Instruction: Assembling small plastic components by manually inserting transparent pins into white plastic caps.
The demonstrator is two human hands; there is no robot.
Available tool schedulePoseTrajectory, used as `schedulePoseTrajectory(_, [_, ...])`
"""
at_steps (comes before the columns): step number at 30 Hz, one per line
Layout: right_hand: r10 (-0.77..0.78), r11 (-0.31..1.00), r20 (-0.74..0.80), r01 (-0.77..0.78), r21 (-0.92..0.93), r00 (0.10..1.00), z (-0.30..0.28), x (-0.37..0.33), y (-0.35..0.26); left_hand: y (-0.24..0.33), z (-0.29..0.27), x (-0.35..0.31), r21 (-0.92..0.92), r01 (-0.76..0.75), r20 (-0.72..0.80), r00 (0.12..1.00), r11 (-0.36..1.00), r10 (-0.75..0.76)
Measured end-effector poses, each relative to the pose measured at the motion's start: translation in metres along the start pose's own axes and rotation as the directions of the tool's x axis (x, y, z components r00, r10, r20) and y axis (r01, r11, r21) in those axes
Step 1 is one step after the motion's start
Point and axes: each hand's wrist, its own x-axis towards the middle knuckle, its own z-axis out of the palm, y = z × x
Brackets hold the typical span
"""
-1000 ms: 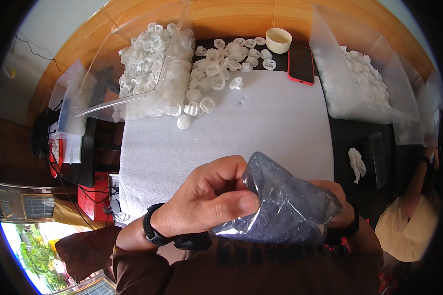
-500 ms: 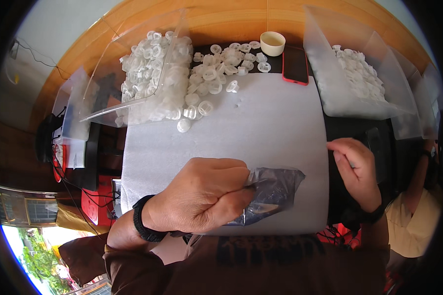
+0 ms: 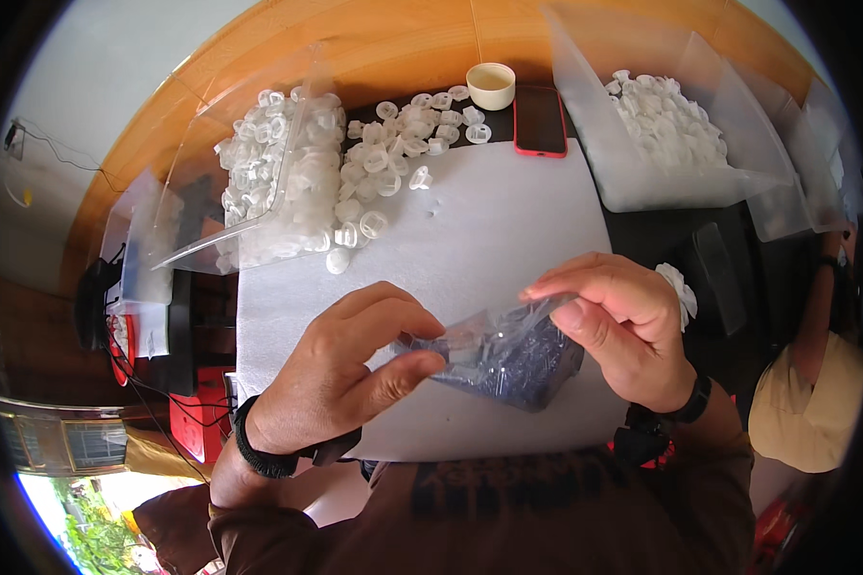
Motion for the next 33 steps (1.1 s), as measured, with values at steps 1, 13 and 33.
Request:
schedulePoseTrajectory(1, [0.006,1.0,-0.016,-0.006,-0.005,1.0,-0.001,-0.001,-0.001,-0.003,0.003,-0.001,-0.004,0.003,0.005,1.0,1.0,-0.003])
schedulePoseTrajectory(13, [-0.246,0.963,-0.119,0.228,-0.144,0.962,-0.004,-0.011,-0.007,0.0,0.008,0.011,0.324,-0.13,-0.352,0.903,0.937,0.248])
schedulePoseTrajectory(33, [0.048,0.997,-0.236,-0.031,0.075,0.971,0.017,-0.009,-0.007,0.018,0.047,0.0,0.393,-0.034,-0.446,0.867,0.919,0.223])
